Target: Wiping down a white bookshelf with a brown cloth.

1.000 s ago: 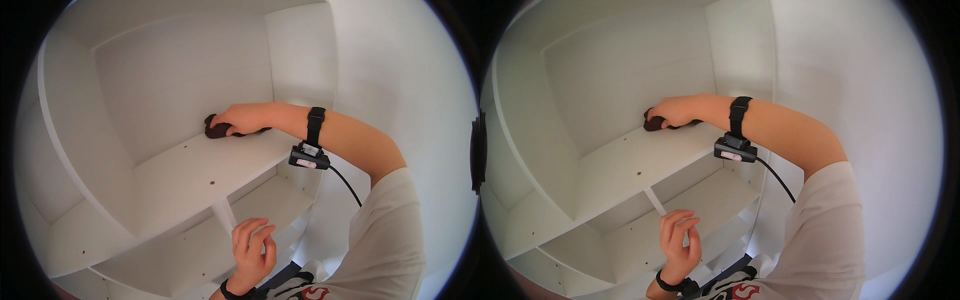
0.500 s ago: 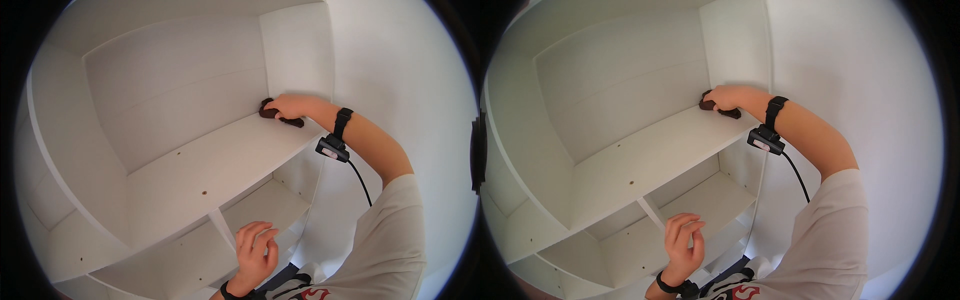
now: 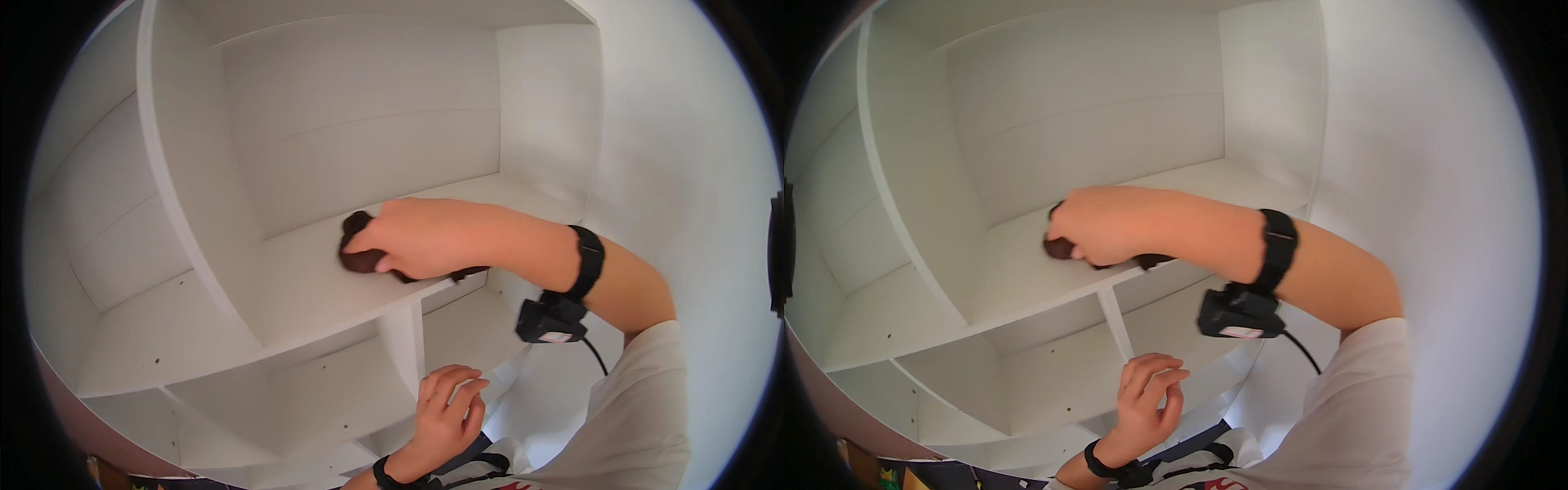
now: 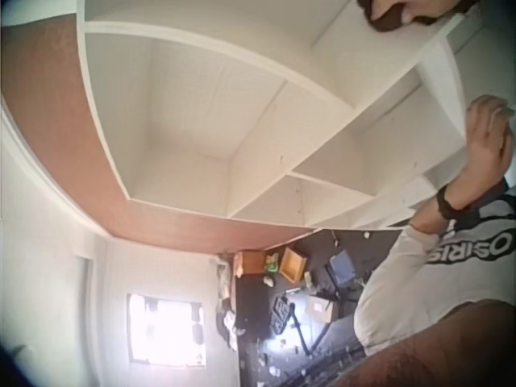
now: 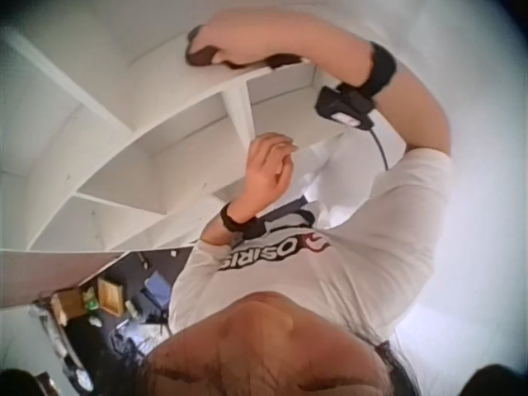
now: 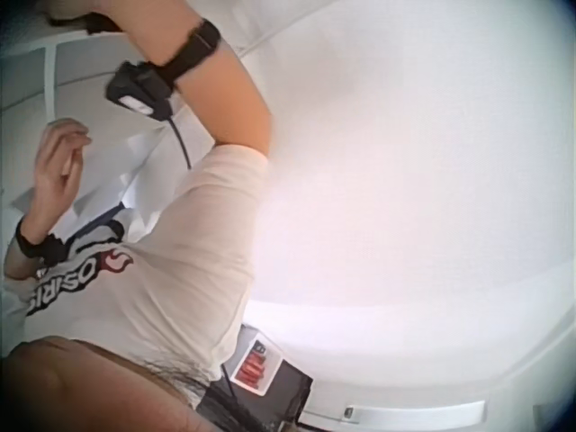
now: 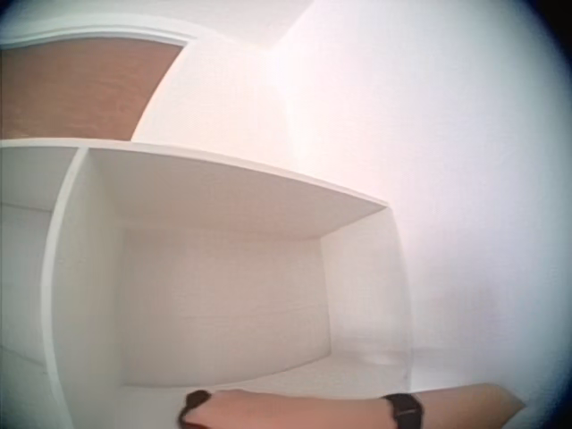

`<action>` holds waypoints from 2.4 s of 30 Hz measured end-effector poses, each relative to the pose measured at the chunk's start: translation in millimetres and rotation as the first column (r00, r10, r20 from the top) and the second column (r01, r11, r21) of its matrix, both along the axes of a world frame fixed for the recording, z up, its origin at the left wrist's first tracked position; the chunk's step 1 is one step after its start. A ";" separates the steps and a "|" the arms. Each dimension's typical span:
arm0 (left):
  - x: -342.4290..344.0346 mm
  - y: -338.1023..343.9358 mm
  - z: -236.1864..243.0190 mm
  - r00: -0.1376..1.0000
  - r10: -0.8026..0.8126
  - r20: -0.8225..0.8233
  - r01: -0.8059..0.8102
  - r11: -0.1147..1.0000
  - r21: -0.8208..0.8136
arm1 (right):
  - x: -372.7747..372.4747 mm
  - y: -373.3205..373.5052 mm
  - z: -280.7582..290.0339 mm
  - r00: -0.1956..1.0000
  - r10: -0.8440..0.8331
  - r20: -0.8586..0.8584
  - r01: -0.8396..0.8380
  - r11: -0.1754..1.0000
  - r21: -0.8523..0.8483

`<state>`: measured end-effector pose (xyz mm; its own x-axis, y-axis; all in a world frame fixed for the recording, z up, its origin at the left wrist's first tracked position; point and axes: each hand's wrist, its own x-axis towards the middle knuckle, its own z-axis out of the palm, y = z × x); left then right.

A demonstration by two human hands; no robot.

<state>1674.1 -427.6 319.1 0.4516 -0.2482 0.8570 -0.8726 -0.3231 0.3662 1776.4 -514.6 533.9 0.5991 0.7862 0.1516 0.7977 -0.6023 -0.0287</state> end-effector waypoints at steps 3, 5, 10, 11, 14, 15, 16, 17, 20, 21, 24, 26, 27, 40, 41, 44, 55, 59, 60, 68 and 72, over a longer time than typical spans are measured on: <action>-4.2 -2.6 1.7 1.000 0.006 0.004 -0.006 1.000 -0.018 | 10.1 40.2 -0.8 0.997 0.072 0.015 -0.072 0.997 -0.010; -6.7 -5.6 2.4 1.000 0.028 0.002 -0.028 0.999 -0.026 | 15.4 59.6 9.7 0.999 0.047 0.010 -0.046 0.995 -0.091; -37.2 24.4 4.4 0.994 0.102 0.033 -0.102 0.995 -0.011 | 48.4 59.1 15.9 0.978 0.094 0.184 -0.074 0.991 -0.114; -45.2 -23.2 6.9 0.990 0.144 -0.010 -0.144 0.988 -0.047 | 67.1 7.0 12.2 0.982 0.058 0.180 -0.028 0.986 -0.165; -58.8 -21.6 11.3 0.977 0.211 -0.009 -0.211 0.975 -0.070 | 91.5 -45.0 18.7 0.974 -0.132 0.185 0.162 0.975 -0.155; -65.2 -15.5 11.5 0.970 0.243 -0.011 -0.243 0.966 -0.087 | 97.8 -53.2 19.9 0.967 -0.179 0.184 0.209 0.965 -0.160; -73.7 -6.9 12.2 0.961 0.277 -0.007 -0.277 0.957 -0.092 | 108.9 -56.1 17.8 0.964 -0.173 0.200 0.204 0.967 -0.150; -80.3 -2.0 13.4 0.953 0.302 -0.017 -0.302 0.948 -0.103 | 116.8 -57.8 19.0 0.958 -0.178 0.223 0.215 0.964 -0.154; -101.3 4.2 11.8 0.929 0.369 -0.036 -0.370 0.921 -0.121 | 107.3 -36.5 27.1 0.943 -0.182 0.280 0.243 0.949 -0.200; -106.0 4.3 11.5 0.925 0.378 -0.049 -0.381 0.916 -0.125 | 98.9 -24.2 31.7 0.946 -0.161 0.281 0.224 0.952 -0.209; -121.8 4.2 16.6 0.906 0.419 -0.062 -0.424 0.896 -0.131 | 62.2 21.9 44.1 0.973 -0.020 0.228 0.059 0.985 -0.164; -130.6 -1.9 21.8 0.900 0.431 -0.065 -0.436 0.889 -0.141 | 43.1 45.5 51.2 0.968 0.098 0.232 -0.077 0.992 -0.100; -132.1 -8.4 23.5 0.899 0.433 -0.070 -0.438 0.886 -0.154 | 37.7 54.2 52.9 0.959 0.151 0.239 -0.132 0.987 -0.094; -103.6 -6.5 1.0 0.819 0.547 -0.172 -0.570 0.810 -0.136 | 6.7 64.0 39.6 0.959 0.245 0.141 -0.244 0.969 -0.027; -98.2 -7.6 -3.6 0.825 0.532 -0.189 -0.558 0.819 -0.130 | 4.7 56.9 36.1 0.959 0.257 0.121 -0.260 0.966 0.007; -87.1 -13.7 -13.9 0.820 0.528 -0.220 -0.563 0.814 -0.143 | -0.5 40.6 27.4 0.935 0.330 0.127 -0.338 0.940 0.045; -69.5 -10.6 -49.1 0.738 0.610 -0.287 -0.650 0.758 -0.059 | -9.9 -15.5 -31.9 0.808 0.498 0.314 -0.587 0.723 0.364; -51.3 -11.4 -58.2 0.691 0.657 -0.300 -0.701 0.711 -0.057 | -17.6 -58.0 -70.8 0.811 0.467 0.352 -0.584 0.680 0.444; -46.5 -16.4 -58.4 0.686 0.658 -0.309 -0.704 0.708 -0.054 | -18.7 -71.7 -81.6 0.812 0.472 0.343 -0.582 0.684 0.439; -6.1 -59.2 -91.4 0.695 0.458 -0.555 -0.604 0.790 -0.104 | -3.2 -133.2 -213.7 0.874 0.395 -0.283 -0.095 0.710 0.698; 2.2 -64.9 -141.4 0.700 0.124 -0.703 -0.433 0.857 -0.280 | -10.1 -138.6 -282.6 0.846 0.385 -0.369 -0.020 0.715 0.699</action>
